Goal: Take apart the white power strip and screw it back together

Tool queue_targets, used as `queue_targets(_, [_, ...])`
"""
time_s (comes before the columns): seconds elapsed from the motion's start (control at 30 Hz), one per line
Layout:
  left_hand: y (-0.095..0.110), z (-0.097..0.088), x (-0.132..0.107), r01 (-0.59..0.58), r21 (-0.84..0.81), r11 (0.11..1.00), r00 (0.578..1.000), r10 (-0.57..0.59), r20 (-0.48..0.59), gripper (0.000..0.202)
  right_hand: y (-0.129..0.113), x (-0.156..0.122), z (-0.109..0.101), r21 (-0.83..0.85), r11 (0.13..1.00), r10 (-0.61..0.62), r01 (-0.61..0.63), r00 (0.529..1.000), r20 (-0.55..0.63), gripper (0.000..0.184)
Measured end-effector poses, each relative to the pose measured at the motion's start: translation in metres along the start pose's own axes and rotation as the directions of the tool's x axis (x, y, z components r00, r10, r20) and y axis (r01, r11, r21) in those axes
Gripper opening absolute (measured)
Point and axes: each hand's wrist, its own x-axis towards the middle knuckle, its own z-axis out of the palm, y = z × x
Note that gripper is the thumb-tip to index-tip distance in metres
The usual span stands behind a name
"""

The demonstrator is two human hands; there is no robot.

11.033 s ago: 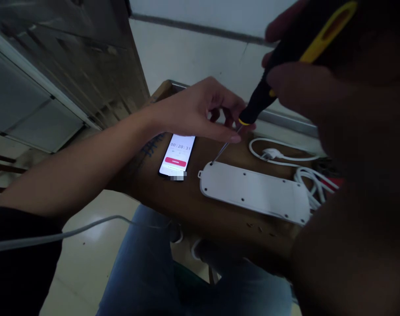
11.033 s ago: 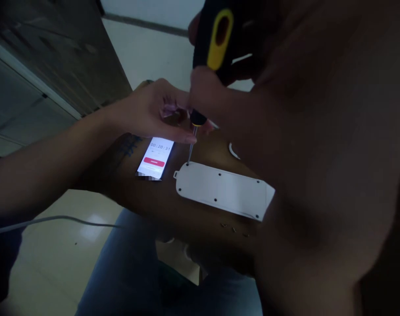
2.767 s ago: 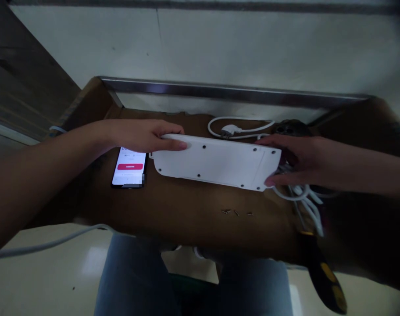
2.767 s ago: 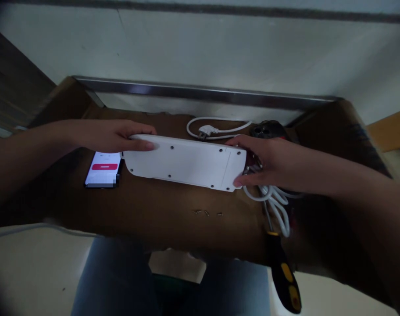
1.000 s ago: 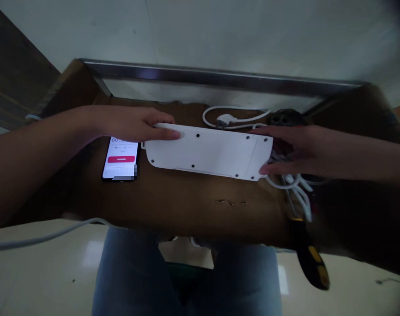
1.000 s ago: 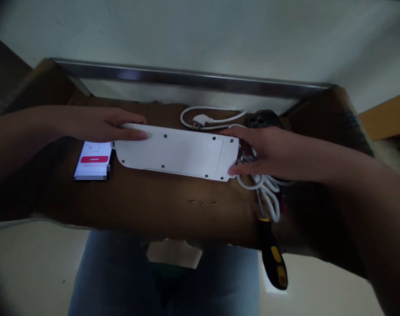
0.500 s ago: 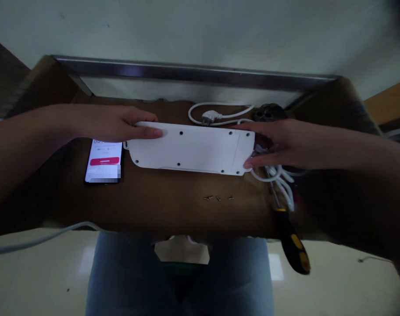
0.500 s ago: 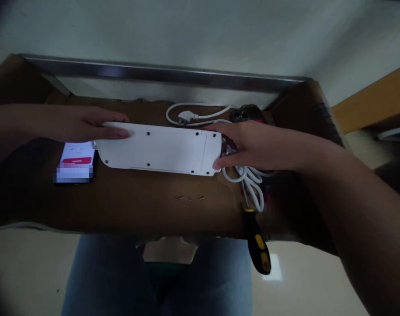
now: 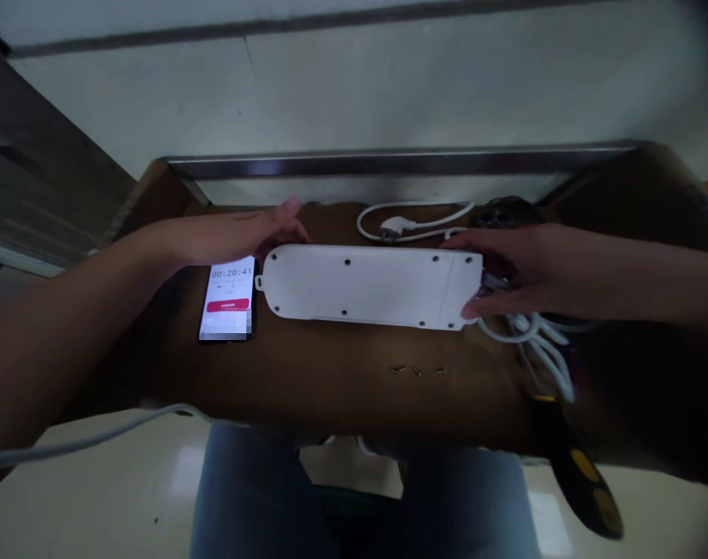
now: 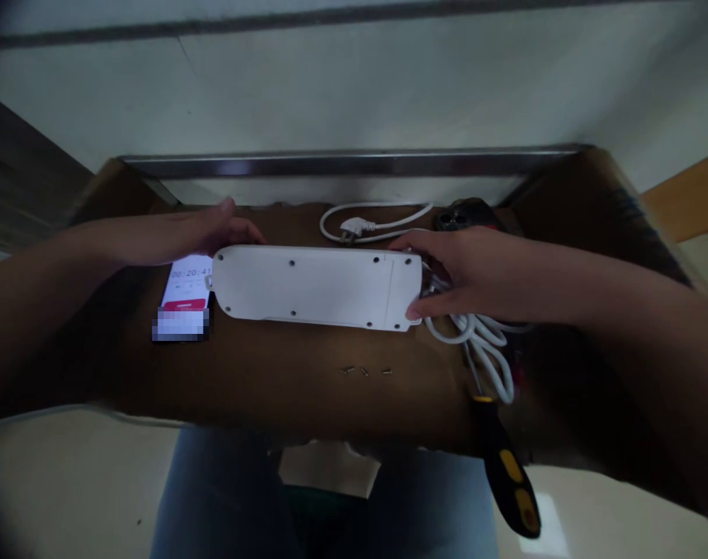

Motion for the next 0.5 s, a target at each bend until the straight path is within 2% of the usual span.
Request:
queue_targets(0.1, [-0.004, -0.001, 0.002, -0.041, 0.086, 0.995, 0.998, 0.045, -0.039, 0.078, -0.008, 0.000, -0.001, 0.029, 0.999, 0.040, -0.039, 0.999, -0.016, 0.074])
queue_targets(0.2, [-0.002, -0.001, 0.001, -0.093, 0.234, 0.968, 0.995, 0.097, -0.006, 0.069, -0.016, 0.001, -0.001, 0.041, 0.999, 0.014, -0.012, 0.998, -0.054, 0.070])
queue_targets(0.27, [0.002, 0.000, -0.002, -0.132, 0.301, 0.945, 0.991, 0.123, 0.048, 0.071, -0.020, 0.002, 0.002, 0.012, 0.999, -0.039, 0.040, 0.995, -0.094, 0.063])
queue_targets(0.37, [0.010, 0.006, -0.007, -0.185, 0.317, 0.930, 0.981, 0.154, 0.122, 0.080, -0.023, 0.004, 0.008, -0.038, 0.994, -0.102, 0.098, 0.987, -0.122, 0.046])
queue_targets(0.5, [0.017, 0.019, -0.012, -0.193, 0.322, 0.927, 0.980, 0.164, 0.115, 0.087, -0.021, 0.004, 0.014, -0.104, 0.989, -0.115, 0.104, 0.987, -0.108, 0.039])
